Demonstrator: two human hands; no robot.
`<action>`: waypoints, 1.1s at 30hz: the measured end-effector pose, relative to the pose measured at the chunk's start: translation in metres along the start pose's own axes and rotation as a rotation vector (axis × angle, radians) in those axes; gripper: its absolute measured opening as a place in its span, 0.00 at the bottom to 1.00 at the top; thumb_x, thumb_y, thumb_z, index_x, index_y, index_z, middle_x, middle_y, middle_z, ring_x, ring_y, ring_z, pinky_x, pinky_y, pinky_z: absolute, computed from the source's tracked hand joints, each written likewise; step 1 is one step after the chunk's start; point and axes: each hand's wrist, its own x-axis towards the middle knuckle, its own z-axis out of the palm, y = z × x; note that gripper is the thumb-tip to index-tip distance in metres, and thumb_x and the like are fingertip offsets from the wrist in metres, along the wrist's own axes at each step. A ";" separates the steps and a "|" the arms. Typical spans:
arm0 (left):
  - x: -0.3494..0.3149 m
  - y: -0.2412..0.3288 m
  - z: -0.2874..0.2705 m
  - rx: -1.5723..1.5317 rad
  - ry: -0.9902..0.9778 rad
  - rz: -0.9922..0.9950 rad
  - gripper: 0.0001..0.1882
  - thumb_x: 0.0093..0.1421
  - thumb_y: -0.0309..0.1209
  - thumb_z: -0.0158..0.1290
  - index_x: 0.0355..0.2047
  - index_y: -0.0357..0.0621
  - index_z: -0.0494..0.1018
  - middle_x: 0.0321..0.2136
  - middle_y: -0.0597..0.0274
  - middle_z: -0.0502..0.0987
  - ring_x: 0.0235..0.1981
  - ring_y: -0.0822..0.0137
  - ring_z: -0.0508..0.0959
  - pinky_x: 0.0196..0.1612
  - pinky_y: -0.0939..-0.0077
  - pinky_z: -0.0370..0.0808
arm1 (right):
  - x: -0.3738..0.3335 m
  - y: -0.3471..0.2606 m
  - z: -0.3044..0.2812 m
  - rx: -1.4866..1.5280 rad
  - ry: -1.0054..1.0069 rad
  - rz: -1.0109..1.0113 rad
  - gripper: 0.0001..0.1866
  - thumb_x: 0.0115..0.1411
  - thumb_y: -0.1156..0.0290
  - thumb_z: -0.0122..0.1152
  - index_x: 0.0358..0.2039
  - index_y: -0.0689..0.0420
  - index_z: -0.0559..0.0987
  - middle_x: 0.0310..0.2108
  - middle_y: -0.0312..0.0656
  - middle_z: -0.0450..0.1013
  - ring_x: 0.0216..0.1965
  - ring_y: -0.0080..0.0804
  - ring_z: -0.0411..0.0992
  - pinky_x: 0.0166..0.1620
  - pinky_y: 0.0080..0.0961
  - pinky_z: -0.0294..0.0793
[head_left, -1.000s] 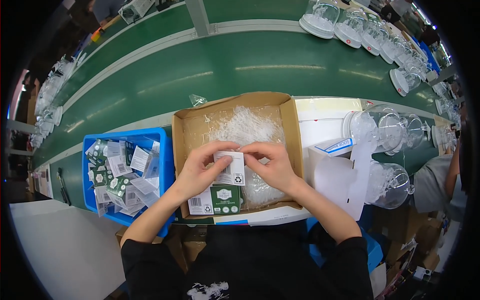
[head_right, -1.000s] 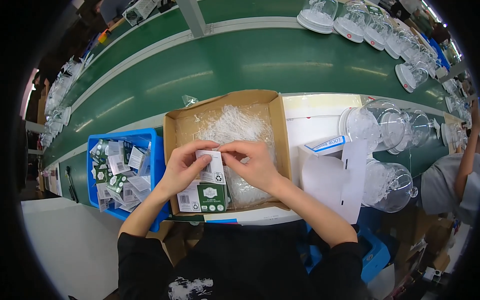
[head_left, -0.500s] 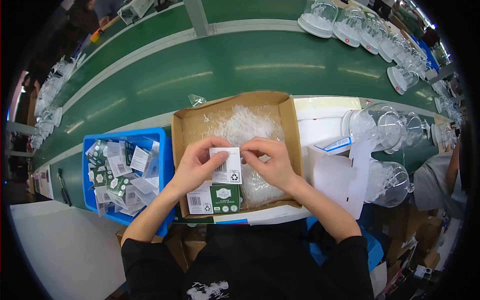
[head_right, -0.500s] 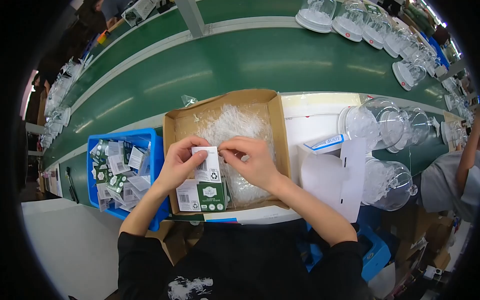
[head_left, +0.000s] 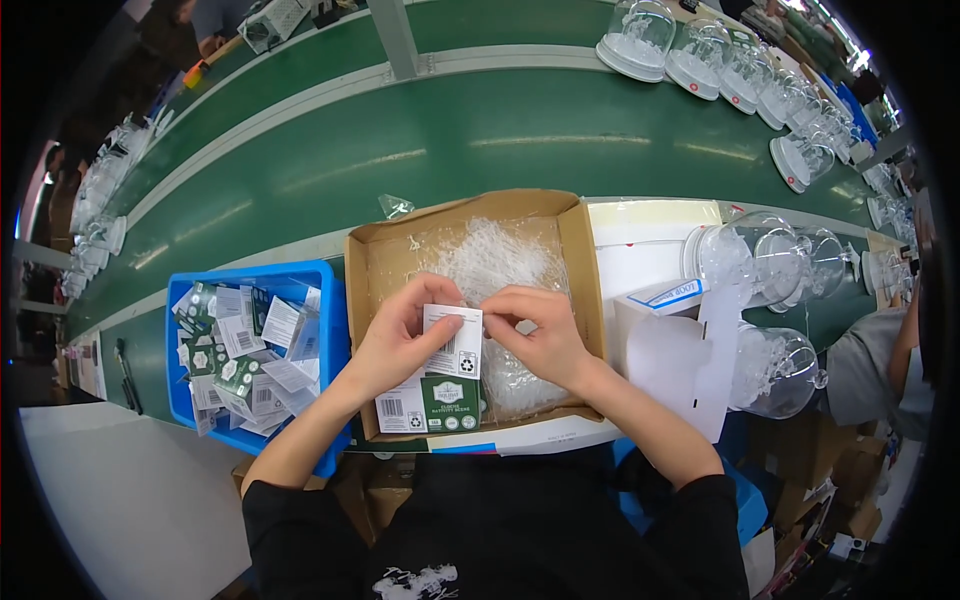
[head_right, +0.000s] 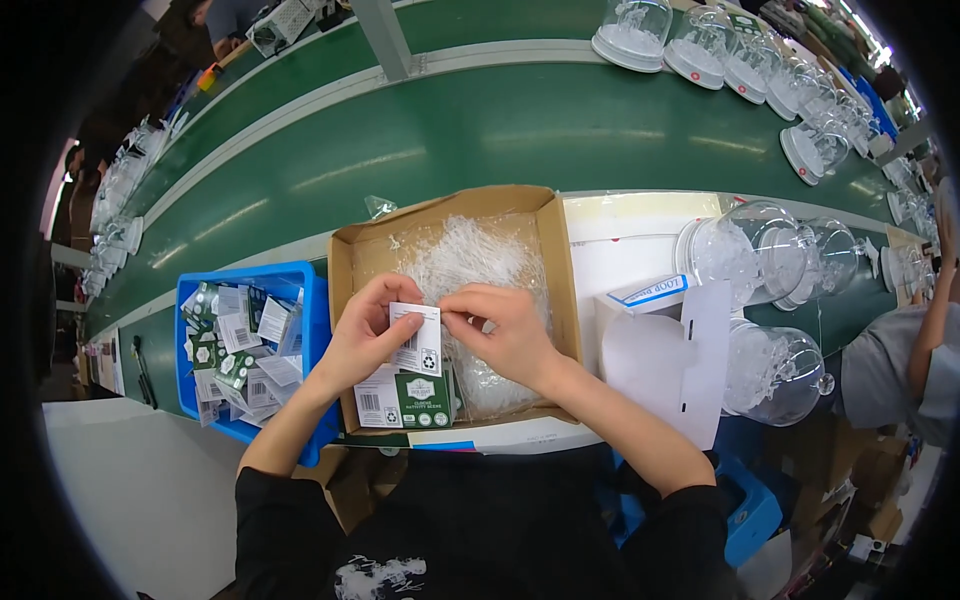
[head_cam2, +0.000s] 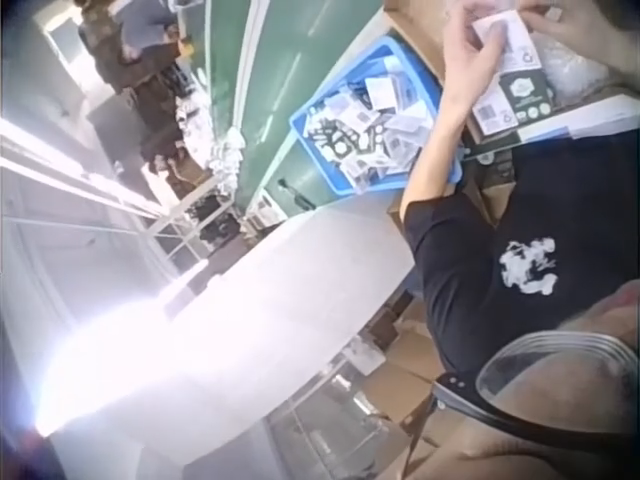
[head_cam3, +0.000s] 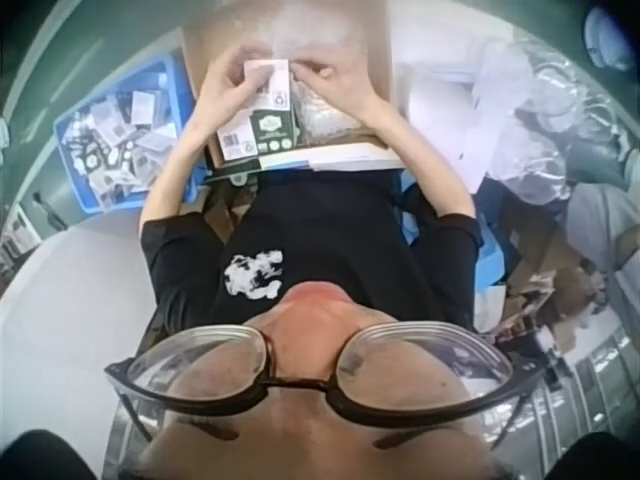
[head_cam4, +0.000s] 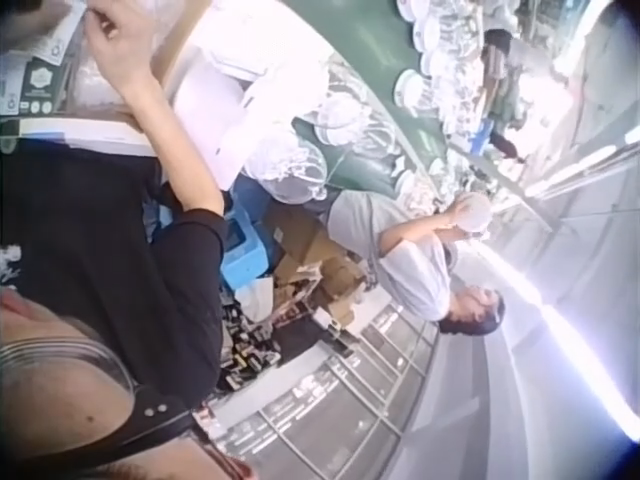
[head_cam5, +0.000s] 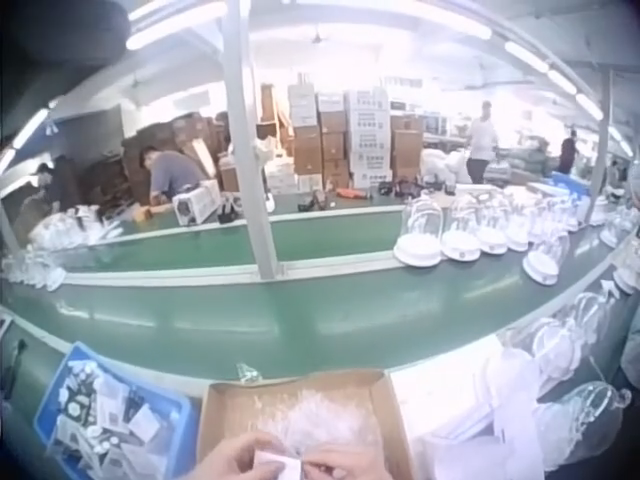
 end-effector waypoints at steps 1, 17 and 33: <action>-0.001 0.001 0.001 -0.020 -0.005 -0.003 0.04 0.63 0.23 0.50 0.38 0.37 0.69 0.37 0.65 0.73 0.37 0.79 0.75 0.37 0.83 0.74 | 0.000 -0.002 0.000 0.007 -0.002 0.022 0.05 0.55 0.83 0.60 0.33 0.63 0.80 0.27 0.41 0.77 0.28 0.25 0.77 0.30 0.18 0.74; 0.002 0.003 0.001 0.460 -0.027 0.220 0.08 0.55 0.25 0.58 0.31 0.40 0.69 0.34 0.57 0.76 0.39 0.59 0.76 0.46 0.70 0.71 | -0.007 -0.002 0.006 -0.016 -0.107 -0.015 0.19 0.54 0.79 0.65 0.47 0.56 0.76 0.30 0.40 0.79 0.27 0.25 0.77 0.31 0.19 0.76; 0.004 0.009 -0.008 0.838 0.333 0.485 0.08 0.51 0.20 0.59 0.29 0.39 0.71 0.36 0.57 0.73 0.39 0.57 0.72 0.43 0.69 0.69 | -0.003 0.000 0.004 -0.164 -0.007 -0.100 0.08 0.50 0.80 0.67 0.32 0.59 0.81 0.29 0.40 0.79 0.28 0.31 0.76 0.32 0.22 0.75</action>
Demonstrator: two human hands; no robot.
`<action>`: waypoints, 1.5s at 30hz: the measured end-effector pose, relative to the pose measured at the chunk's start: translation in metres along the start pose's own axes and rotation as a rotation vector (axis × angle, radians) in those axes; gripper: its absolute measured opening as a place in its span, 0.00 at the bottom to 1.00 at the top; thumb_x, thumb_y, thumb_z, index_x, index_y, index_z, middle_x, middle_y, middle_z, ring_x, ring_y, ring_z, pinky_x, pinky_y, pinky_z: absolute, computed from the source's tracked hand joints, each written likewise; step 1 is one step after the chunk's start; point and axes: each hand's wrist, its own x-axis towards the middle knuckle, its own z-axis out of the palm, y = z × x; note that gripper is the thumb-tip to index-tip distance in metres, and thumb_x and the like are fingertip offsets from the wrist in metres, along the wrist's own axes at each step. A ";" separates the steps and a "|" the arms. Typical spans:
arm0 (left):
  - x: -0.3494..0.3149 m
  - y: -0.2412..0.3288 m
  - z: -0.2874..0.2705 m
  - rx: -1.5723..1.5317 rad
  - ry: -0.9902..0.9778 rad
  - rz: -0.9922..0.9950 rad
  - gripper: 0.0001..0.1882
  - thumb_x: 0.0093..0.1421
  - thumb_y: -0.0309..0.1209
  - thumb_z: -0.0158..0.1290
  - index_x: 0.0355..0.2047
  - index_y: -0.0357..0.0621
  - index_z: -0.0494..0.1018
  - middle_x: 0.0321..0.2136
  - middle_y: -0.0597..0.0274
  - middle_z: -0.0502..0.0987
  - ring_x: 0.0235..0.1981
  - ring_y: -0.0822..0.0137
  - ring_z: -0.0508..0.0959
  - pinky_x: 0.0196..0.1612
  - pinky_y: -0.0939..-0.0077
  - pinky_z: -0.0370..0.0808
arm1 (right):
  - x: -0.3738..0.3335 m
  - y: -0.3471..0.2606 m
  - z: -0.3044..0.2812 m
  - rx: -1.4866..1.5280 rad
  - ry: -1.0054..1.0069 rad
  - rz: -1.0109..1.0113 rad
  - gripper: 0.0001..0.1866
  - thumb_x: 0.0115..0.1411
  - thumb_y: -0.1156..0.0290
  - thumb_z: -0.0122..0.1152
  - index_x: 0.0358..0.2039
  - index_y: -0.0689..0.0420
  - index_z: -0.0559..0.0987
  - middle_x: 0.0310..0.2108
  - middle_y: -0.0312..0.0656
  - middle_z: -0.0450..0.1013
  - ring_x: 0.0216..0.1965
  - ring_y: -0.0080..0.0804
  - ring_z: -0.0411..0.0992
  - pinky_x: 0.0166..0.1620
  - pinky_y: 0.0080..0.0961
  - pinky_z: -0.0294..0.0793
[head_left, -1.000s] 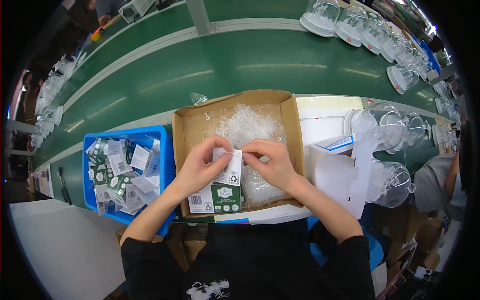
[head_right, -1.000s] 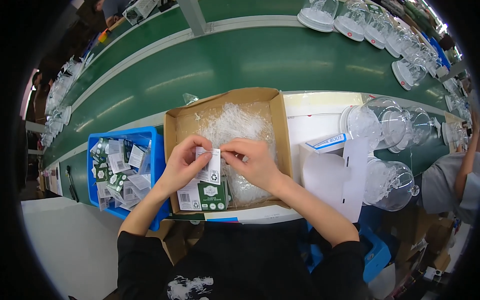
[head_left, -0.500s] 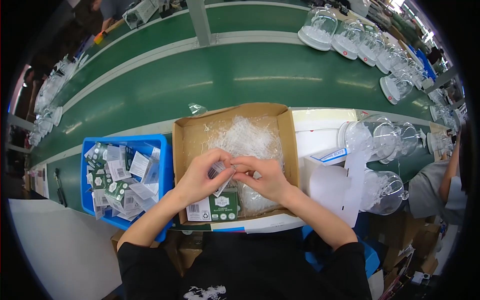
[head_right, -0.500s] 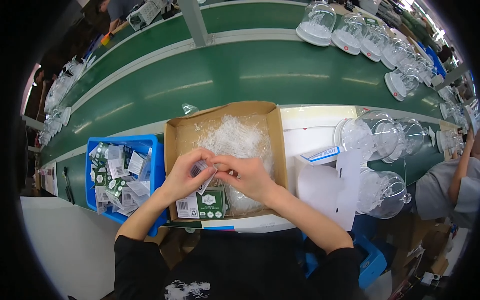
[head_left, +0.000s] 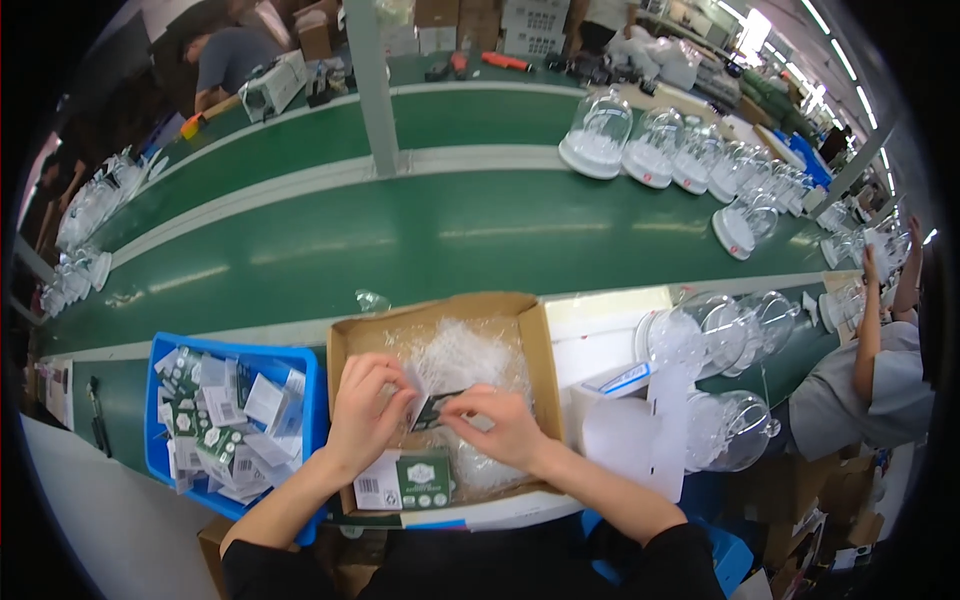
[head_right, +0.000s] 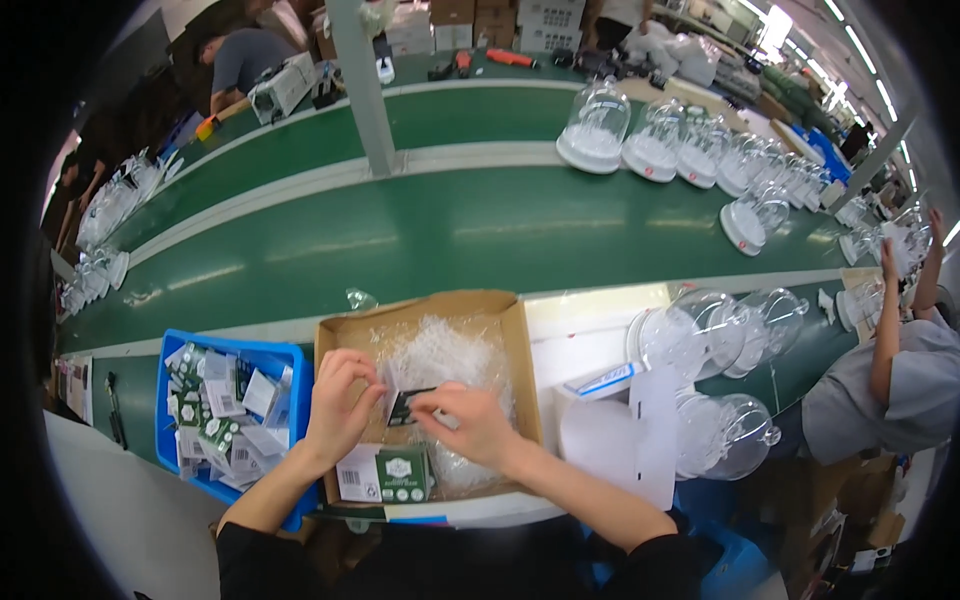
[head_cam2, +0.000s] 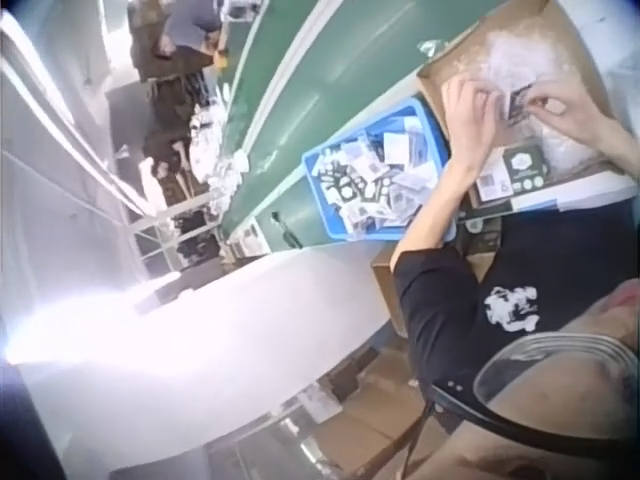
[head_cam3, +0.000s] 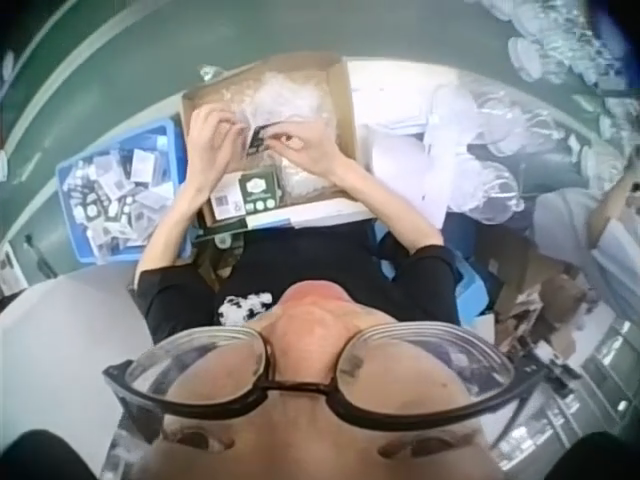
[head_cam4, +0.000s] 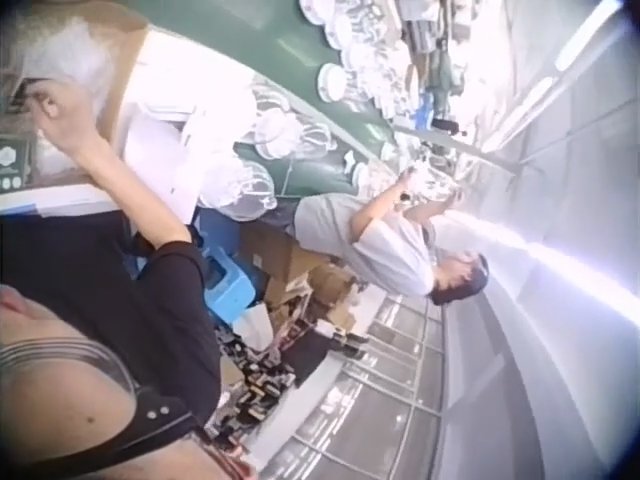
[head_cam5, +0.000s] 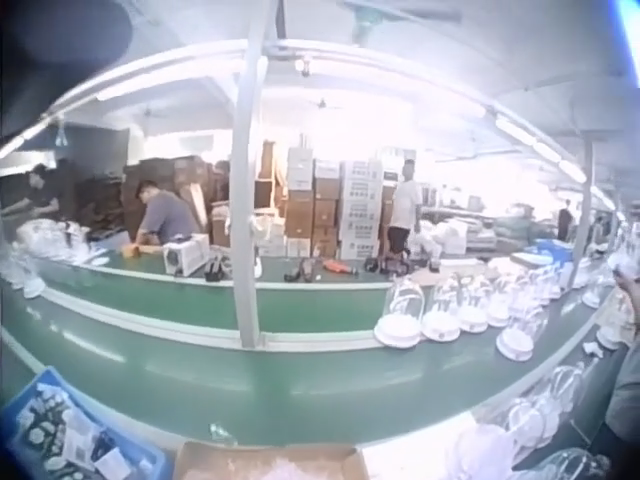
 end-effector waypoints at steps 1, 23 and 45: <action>-0.002 -0.004 0.000 -0.136 -0.002 -0.110 0.07 0.52 0.20 0.58 0.30 0.39 0.70 0.35 0.57 0.73 0.36 0.61 0.72 0.40 0.73 0.69 | -0.001 0.000 0.002 0.032 0.019 0.011 0.07 0.49 0.80 0.67 0.31 0.59 0.81 0.28 0.40 0.78 0.29 0.32 0.76 0.33 0.24 0.74; -0.015 -0.007 0.004 -0.761 -0.226 -0.414 0.06 0.62 0.22 0.51 0.40 0.36 0.69 0.30 0.60 0.77 0.30 0.72 0.77 0.37 0.79 0.74 | 0.000 -0.002 0.000 0.277 -0.127 0.142 0.07 0.56 0.81 0.61 0.36 0.59 0.81 0.33 0.40 0.78 0.34 0.29 0.75 0.38 0.23 0.74; -0.013 0.005 0.008 -0.443 -0.200 -0.119 0.08 0.57 0.17 0.54 0.38 0.35 0.75 0.33 0.58 0.77 0.37 0.70 0.78 0.37 0.78 0.77 | 0.000 -0.003 0.001 0.335 -0.011 0.209 0.08 0.58 0.78 0.62 0.39 0.61 0.81 0.33 0.42 0.78 0.30 0.23 0.76 0.34 0.17 0.75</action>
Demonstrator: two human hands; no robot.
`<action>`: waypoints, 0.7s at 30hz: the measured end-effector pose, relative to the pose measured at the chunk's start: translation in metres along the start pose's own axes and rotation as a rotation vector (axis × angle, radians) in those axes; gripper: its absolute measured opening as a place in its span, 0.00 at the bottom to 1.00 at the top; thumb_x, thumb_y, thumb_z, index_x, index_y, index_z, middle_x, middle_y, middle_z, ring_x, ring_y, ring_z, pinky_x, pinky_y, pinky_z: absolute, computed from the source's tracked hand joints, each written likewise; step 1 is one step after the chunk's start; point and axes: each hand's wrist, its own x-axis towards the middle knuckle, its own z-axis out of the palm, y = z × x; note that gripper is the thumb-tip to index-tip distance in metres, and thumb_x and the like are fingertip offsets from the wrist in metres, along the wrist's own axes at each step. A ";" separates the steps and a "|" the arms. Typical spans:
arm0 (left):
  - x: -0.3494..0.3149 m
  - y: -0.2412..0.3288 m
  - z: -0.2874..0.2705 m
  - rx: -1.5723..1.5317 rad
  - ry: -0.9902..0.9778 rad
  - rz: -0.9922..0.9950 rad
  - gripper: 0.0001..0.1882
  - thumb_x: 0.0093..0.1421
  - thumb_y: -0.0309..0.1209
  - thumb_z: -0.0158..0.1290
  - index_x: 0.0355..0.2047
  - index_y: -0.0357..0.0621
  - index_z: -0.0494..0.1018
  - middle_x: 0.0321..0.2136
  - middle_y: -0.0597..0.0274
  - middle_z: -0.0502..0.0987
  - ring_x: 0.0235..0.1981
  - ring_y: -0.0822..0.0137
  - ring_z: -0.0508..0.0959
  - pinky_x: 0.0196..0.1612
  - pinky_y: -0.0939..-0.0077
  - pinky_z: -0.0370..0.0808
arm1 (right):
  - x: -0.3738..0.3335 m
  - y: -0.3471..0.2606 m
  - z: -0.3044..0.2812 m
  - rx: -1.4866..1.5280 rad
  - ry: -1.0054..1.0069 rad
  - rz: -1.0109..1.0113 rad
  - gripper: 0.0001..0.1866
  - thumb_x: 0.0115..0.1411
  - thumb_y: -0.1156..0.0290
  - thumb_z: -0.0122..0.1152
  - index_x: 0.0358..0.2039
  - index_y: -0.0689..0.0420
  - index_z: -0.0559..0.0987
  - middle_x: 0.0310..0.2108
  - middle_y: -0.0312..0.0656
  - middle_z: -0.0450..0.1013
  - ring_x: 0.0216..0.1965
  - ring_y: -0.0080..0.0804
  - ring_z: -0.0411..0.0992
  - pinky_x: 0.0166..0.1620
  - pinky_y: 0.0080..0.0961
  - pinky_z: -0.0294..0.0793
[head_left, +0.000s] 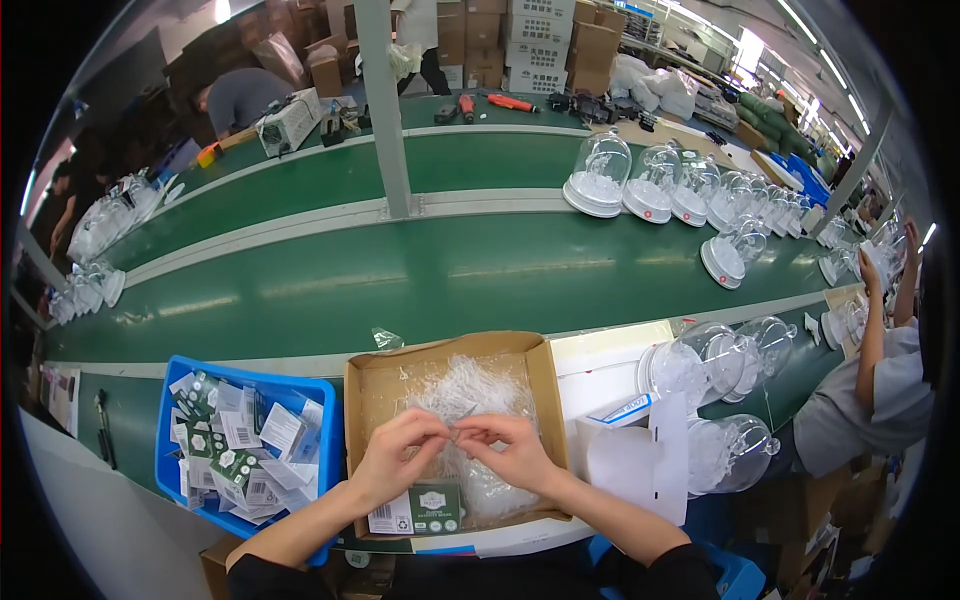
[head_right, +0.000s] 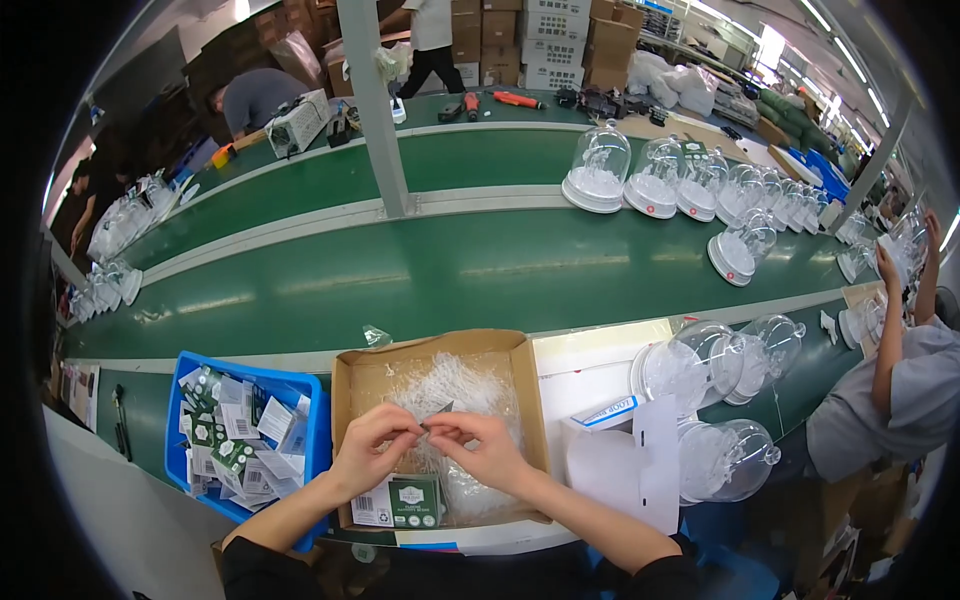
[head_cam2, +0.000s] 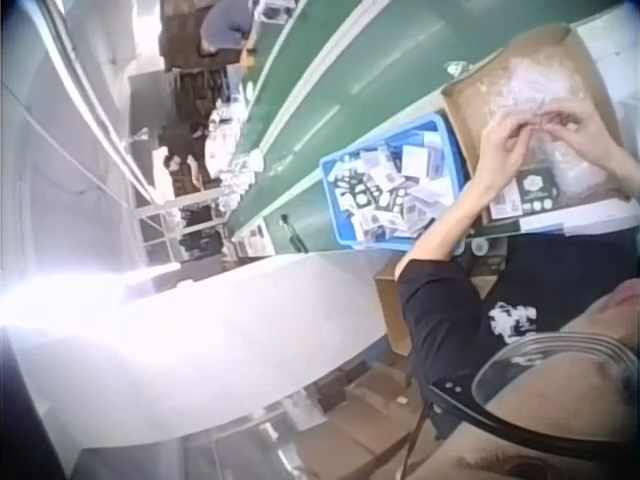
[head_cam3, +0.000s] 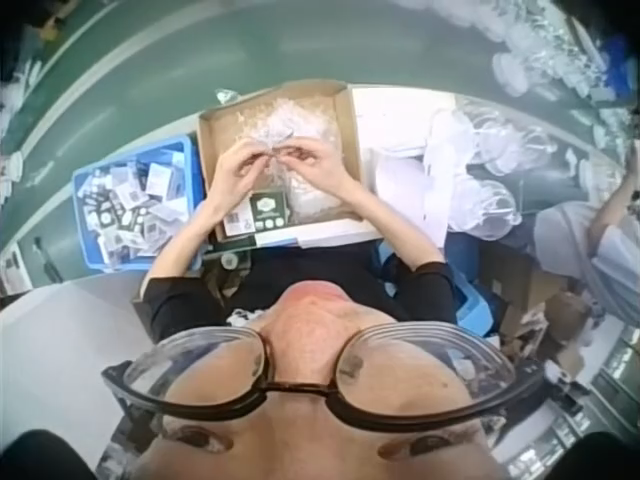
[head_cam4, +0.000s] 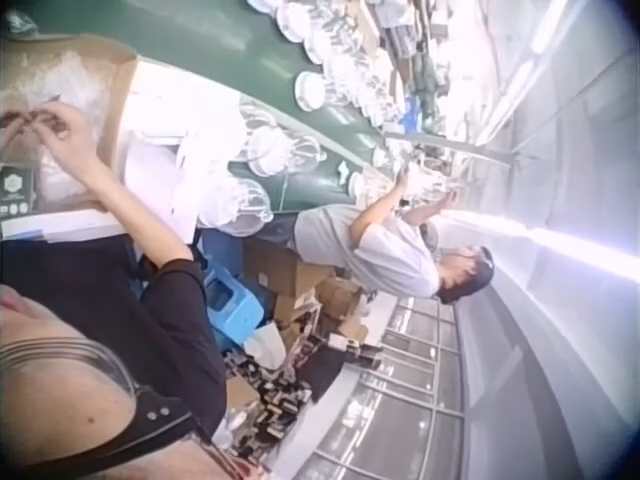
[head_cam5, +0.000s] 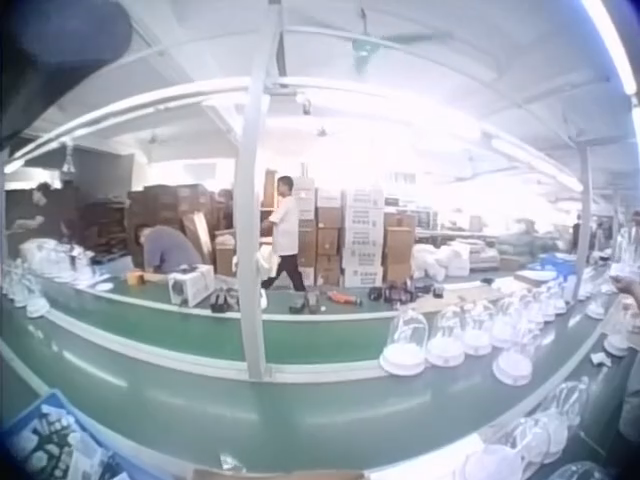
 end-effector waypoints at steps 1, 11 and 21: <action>-0.001 0.001 0.000 -0.001 0.000 -0.003 0.08 0.57 0.17 0.54 0.38 0.35 0.75 0.33 0.58 0.77 0.37 0.70 0.78 0.37 0.78 0.77 | -0.002 0.001 0.002 0.057 0.029 0.031 0.08 0.58 0.77 0.63 0.38 0.61 0.81 0.33 0.41 0.78 0.30 0.22 0.76 0.33 0.16 0.75; -0.001 0.002 0.002 -0.008 0.031 -0.016 0.07 0.55 0.18 0.57 0.35 0.36 0.77 0.34 0.55 0.78 0.35 0.63 0.79 0.37 0.75 0.77 | -0.001 0.005 -0.002 -0.011 -0.036 0.017 0.06 0.56 0.77 0.65 0.35 0.61 0.81 0.34 0.37 0.78 0.32 0.19 0.75 0.34 0.15 0.75; -0.001 0.002 0.003 -0.010 0.108 -0.055 0.12 0.55 0.19 0.57 0.41 0.39 0.76 0.32 0.60 0.80 0.31 0.71 0.79 0.30 0.81 0.74 | 0.004 0.002 -0.003 -0.021 -0.006 -0.050 0.06 0.53 0.79 0.66 0.33 0.61 0.81 0.35 0.39 0.78 0.33 0.22 0.75 0.33 0.15 0.74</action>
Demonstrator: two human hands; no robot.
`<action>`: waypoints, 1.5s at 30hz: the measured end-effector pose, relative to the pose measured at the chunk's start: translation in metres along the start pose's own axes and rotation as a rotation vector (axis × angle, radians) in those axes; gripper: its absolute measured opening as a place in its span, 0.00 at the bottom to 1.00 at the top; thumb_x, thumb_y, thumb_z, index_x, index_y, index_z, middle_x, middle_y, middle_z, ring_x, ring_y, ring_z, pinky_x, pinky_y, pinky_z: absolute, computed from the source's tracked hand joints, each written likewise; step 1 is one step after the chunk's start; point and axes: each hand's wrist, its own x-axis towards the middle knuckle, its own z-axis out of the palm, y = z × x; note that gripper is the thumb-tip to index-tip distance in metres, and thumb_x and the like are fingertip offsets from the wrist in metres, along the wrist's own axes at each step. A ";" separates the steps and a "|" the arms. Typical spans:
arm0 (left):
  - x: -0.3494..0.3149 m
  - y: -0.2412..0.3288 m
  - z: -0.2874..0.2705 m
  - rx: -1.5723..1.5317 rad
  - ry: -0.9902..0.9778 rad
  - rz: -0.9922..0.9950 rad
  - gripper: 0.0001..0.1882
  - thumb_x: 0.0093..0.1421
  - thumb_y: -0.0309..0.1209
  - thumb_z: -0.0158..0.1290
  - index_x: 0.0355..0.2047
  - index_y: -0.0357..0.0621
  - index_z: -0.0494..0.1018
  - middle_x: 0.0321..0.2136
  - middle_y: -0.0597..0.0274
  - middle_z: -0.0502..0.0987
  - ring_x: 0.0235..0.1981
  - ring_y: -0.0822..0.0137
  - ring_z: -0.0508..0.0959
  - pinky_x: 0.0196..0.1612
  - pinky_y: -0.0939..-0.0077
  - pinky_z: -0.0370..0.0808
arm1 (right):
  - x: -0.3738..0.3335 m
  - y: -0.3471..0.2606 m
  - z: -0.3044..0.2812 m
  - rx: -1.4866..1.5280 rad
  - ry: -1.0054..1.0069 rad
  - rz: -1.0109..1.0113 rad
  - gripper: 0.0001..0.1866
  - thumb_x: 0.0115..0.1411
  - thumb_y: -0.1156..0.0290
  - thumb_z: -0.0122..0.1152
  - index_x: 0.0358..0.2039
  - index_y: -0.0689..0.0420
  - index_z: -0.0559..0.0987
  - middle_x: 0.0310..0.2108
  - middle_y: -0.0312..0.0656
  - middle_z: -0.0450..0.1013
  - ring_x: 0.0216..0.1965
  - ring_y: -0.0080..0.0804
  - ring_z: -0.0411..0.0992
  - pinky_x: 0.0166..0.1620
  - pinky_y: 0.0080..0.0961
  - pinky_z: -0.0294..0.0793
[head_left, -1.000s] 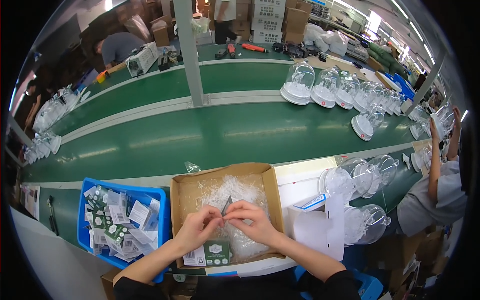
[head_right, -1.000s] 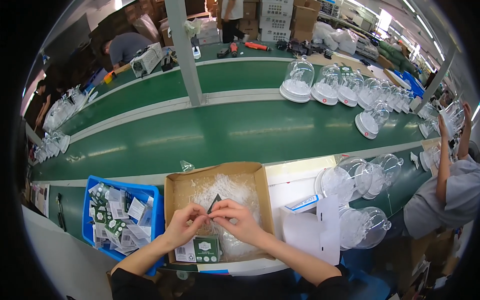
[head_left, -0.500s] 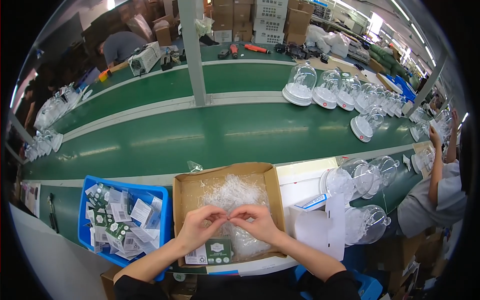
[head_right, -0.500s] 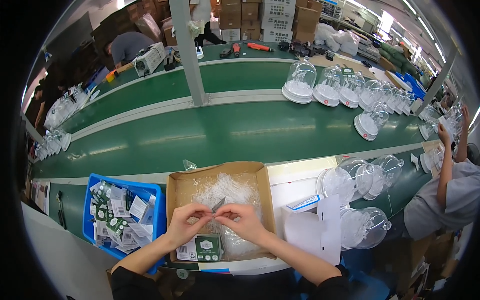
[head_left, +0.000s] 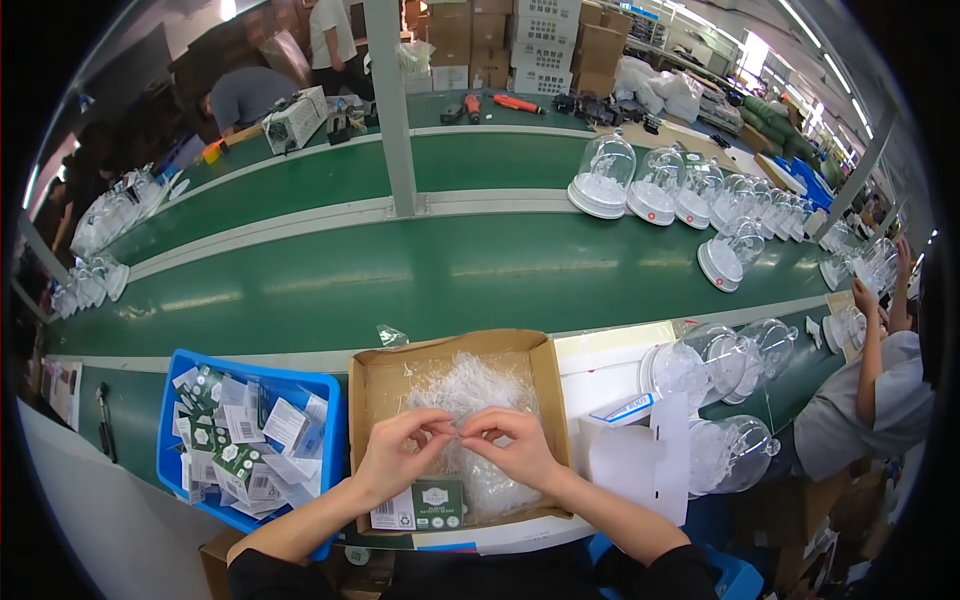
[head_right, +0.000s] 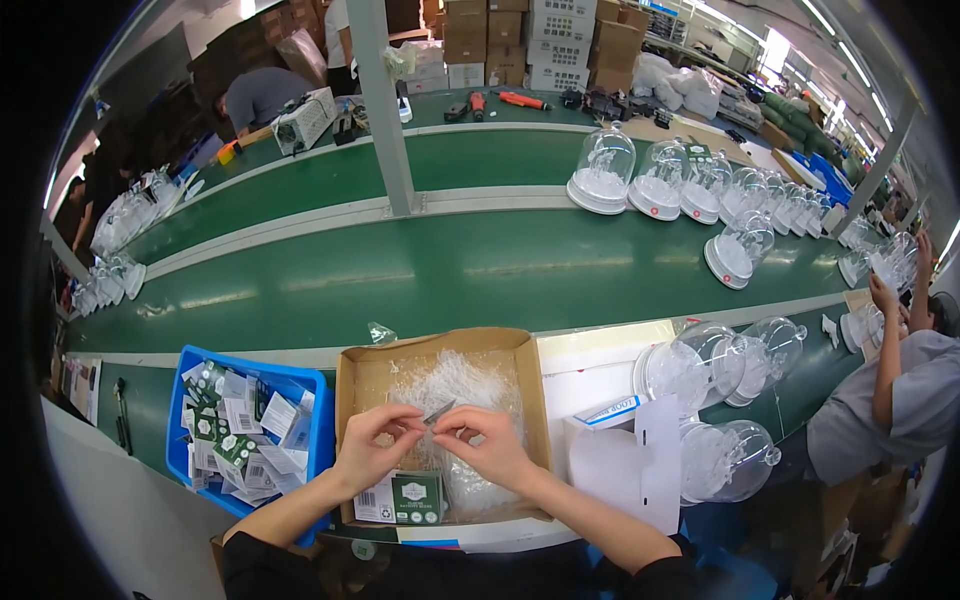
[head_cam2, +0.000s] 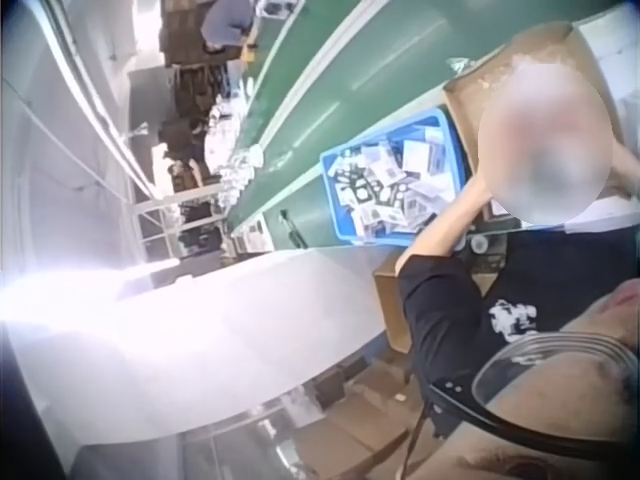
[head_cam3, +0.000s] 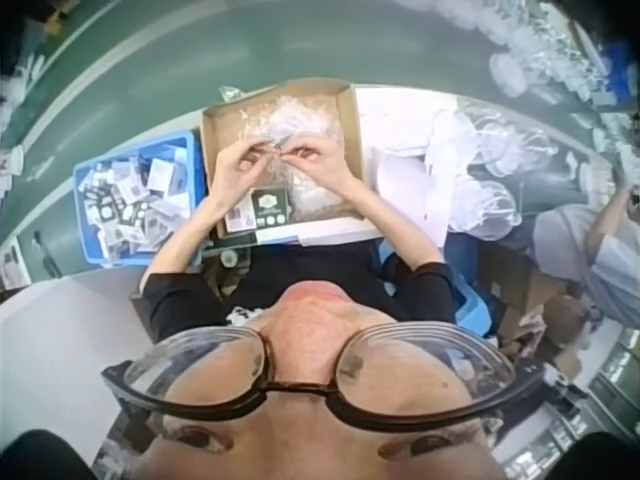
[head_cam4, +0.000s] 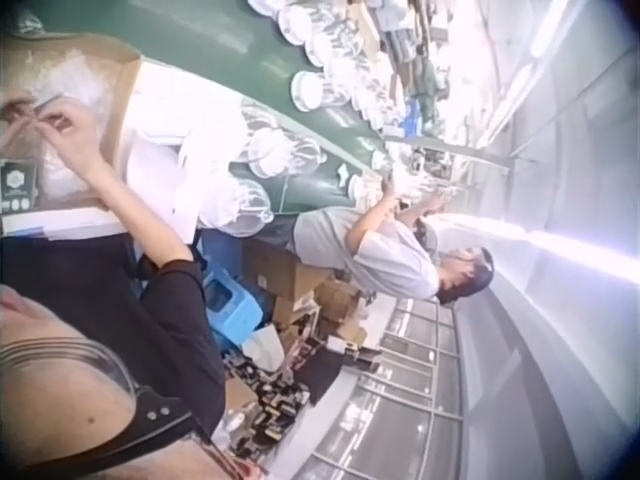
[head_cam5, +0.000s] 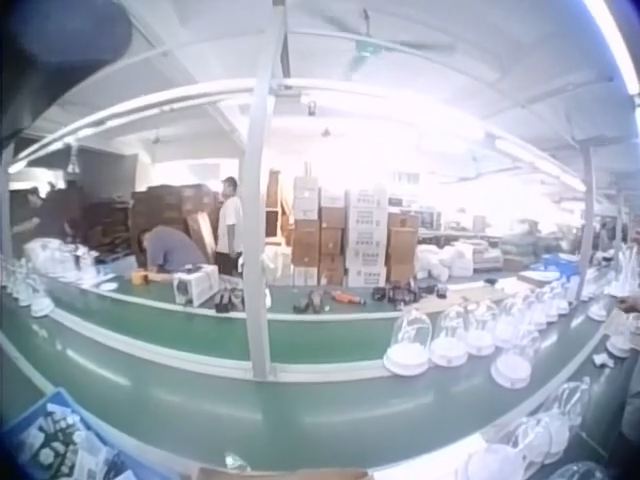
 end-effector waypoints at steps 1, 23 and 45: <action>-0.001 0.001 0.001 0.002 -0.002 -0.005 0.12 0.55 0.19 0.57 0.41 0.39 0.76 0.32 0.60 0.80 0.31 0.71 0.79 0.30 0.81 0.74 | -0.003 0.000 0.000 -0.011 0.011 0.000 0.06 0.52 0.80 0.67 0.33 0.61 0.81 0.35 0.40 0.78 0.34 0.23 0.76 0.34 0.16 0.75; 0.001 -0.002 0.000 0.029 -0.079 0.039 0.16 0.53 0.20 0.59 0.43 0.39 0.74 0.31 0.59 0.80 0.28 0.73 0.79 0.30 0.81 0.75 | -0.001 0.003 0.001 -0.152 0.039 -0.116 0.07 0.50 0.80 0.69 0.31 0.60 0.81 0.33 0.40 0.77 0.30 0.24 0.75 0.27 0.17 0.72; -0.002 -0.007 0.000 0.070 -0.084 -0.013 0.08 0.52 0.23 0.61 0.31 0.39 0.73 0.24 0.64 0.75 0.23 0.75 0.74 0.28 0.82 0.72 | -0.002 0.000 0.002 -0.191 -0.020 -0.133 0.07 0.51 0.81 0.66 0.32 0.61 0.79 0.32 0.39 0.76 0.29 0.24 0.74 0.28 0.17 0.73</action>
